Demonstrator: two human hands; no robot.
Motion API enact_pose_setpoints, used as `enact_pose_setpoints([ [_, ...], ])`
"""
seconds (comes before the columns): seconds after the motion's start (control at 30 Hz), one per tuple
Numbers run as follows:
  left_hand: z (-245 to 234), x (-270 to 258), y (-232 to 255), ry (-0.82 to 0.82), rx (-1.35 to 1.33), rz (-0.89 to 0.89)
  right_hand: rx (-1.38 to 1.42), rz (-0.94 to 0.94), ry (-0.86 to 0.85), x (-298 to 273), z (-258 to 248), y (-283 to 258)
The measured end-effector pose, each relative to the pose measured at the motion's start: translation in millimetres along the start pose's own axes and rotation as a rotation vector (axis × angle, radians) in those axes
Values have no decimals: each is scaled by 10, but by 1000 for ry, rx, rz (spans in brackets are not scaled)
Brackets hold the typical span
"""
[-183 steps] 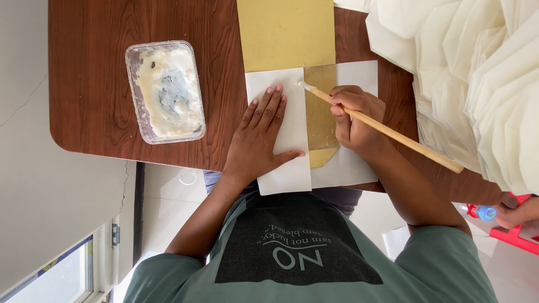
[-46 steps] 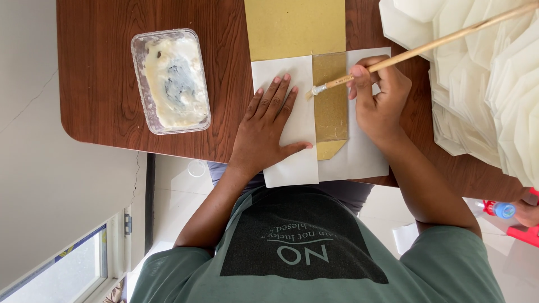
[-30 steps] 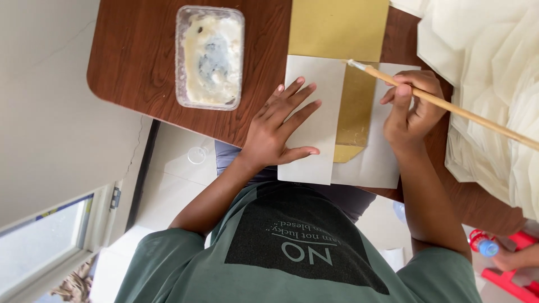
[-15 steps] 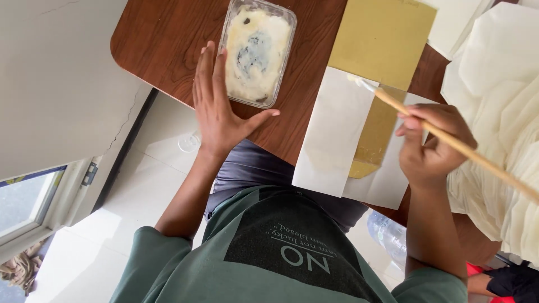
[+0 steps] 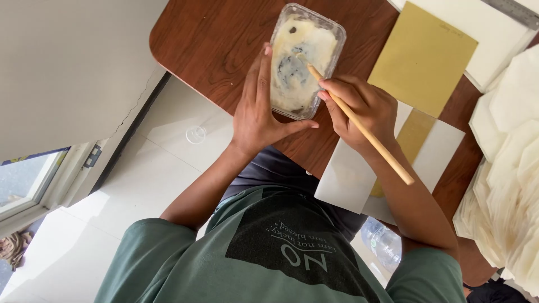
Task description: Applying glue to a paper template using a brush for assembly
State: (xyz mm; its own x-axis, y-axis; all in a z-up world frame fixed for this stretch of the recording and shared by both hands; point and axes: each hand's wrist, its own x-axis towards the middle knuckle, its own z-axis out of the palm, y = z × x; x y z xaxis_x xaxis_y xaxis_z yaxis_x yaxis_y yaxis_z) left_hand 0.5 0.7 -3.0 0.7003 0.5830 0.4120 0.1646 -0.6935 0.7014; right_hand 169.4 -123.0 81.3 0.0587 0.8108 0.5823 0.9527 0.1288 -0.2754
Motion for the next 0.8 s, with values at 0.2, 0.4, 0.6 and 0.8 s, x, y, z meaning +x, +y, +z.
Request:
enact_pose_setpoints([
  [0.2, 27, -54, -51, -63, 24, -55, 98, 35, -145, 64, 40, -71],
  [0.4, 51, -55, -55, -53, 118, -38, 308, 187, -59, 41, 55, -53],
  [0.6, 39, -40, -48, -46, 136, -36, 269, 218, -178, 108, 38, -110],
  [0.8, 60, -44, -62, -35, 149, -23, 346, 246, -117, 58, 73, -91],
])
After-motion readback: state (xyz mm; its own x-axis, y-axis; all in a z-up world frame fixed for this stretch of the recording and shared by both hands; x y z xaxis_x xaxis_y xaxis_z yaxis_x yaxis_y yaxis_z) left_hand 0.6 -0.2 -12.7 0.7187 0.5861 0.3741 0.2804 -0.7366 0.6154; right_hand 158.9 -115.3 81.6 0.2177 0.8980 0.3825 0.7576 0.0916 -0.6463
